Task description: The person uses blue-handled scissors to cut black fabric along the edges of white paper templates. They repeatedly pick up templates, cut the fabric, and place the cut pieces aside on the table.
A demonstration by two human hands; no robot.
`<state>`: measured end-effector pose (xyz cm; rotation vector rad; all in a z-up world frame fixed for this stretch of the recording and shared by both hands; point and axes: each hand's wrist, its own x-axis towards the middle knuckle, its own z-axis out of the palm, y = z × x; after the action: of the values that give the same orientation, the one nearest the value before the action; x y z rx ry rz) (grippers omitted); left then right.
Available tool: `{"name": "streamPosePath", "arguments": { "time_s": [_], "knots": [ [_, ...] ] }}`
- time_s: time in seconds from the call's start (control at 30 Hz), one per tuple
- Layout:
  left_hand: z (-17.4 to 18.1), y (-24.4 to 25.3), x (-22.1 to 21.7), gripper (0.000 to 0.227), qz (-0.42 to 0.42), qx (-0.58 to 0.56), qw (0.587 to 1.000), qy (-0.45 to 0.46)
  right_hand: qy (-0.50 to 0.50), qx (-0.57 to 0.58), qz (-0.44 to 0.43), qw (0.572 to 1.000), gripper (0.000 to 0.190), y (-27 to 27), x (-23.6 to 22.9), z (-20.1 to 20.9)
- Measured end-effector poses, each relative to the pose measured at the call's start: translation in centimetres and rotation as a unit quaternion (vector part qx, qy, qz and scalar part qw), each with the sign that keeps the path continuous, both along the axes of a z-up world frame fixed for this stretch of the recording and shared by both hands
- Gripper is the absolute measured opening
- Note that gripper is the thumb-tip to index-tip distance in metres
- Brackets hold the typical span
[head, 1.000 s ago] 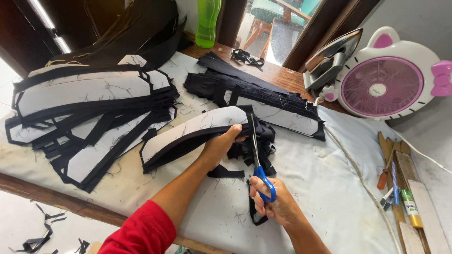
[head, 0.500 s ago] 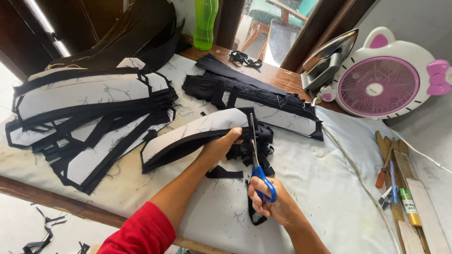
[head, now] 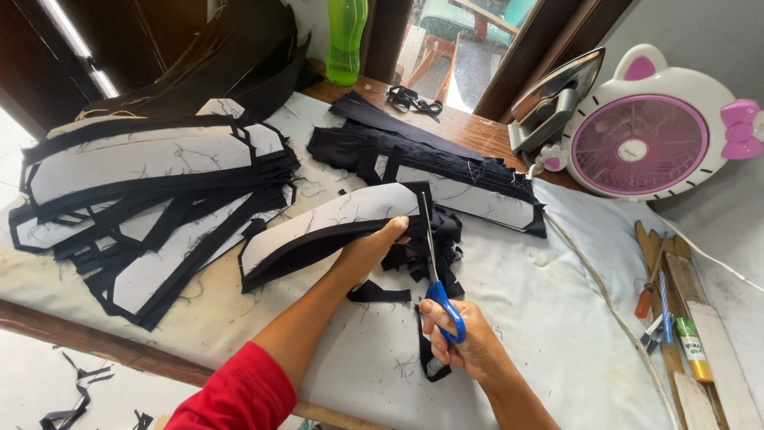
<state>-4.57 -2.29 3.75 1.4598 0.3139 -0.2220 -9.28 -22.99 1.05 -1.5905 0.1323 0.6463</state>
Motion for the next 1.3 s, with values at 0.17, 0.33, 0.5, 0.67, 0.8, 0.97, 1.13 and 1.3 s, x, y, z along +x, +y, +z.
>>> {"name": "streamPosePath", "arguments": {
  "time_s": [0.17,0.33,0.5,0.67,0.8,0.97,1.13,1.3],
  "knots": [
    [0.1,-0.2,0.1,0.033,0.020,-0.021,1.000,0.000,-0.001,-0.014,0.001,1.000,0.047,0.1,-0.1,-0.1],
    [0.4,-0.7,0.5,0.045,0.101,-0.130,0.985,-0.046,-0.001,-0.001,0.009,1.000,0.046,0.0,0.0,-0.3],
    [-2.4,-1.2,1.4,0.023,0.088,-0.150,0.977,-0.124,0.016,0.041,0.000,0.999,0.045,0.0,0.1,-0.6],
    [-3.7,-1.5,1.9,0.024,0.077,-0.151,0.976,-0.135,0.018,0.039,-0.005,0.999,0.047,0.0,0.2,-0.5],
    [-3.8,-1.5,1.9,0.022,0.078,-0.165,0.973,-0.141,0.004,0.039,0.002,0.999,0.046,0.0,0.1,-0.4],
    [-1.6,-0.9,1.1,0.027,0.108,-0.106,0.985,-0.086,-0.001,0.019,0.010,1.000,0.045,0.1,-0.2,-0.5],
    [-2.4,2.2,3.2,0.035,0.099,-0.020,0.992,0.072,0.019,0.013,0.051,0.998,0.044,-0.4,0.1,-0.7],
    [-3.1,4.4,3.1,0.020,0.015,-0.025,0.999,0.036,0.065,0.030,0.092,0.993,0.050,-1.0,0.3,-1.2]
  ]
}}
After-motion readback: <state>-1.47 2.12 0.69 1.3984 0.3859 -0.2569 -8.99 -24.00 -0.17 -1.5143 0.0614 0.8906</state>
